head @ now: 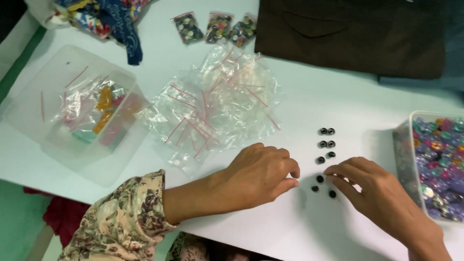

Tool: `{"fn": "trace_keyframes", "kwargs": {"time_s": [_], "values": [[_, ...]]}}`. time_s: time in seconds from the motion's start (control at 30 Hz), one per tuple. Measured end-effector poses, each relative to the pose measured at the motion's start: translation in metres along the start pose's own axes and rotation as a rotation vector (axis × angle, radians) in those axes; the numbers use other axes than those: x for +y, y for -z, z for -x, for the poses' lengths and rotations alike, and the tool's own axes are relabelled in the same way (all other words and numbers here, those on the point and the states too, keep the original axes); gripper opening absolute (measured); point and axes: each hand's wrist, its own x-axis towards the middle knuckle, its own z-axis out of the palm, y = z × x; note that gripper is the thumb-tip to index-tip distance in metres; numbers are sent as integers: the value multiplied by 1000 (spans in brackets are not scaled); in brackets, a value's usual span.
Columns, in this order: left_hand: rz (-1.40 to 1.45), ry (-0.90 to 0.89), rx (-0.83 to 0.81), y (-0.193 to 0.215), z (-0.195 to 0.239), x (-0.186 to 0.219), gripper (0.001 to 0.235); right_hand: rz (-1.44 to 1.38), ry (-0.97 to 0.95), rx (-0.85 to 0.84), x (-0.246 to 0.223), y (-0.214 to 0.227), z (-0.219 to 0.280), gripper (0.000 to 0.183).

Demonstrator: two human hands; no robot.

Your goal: Sorting and bagging small decorative beads into plastic zip-lock bags

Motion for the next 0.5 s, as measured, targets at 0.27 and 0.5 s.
{"fn": "trace_keyframes", "kwargs": {"time_s": [0.27,0.5], "values": [[60,290,166,57,90,-44,21,76,288,74,-23,-34,-28,20],[21,450,295,33,157,-86,18,174,499,32,-70,-73,-63,29]]}}
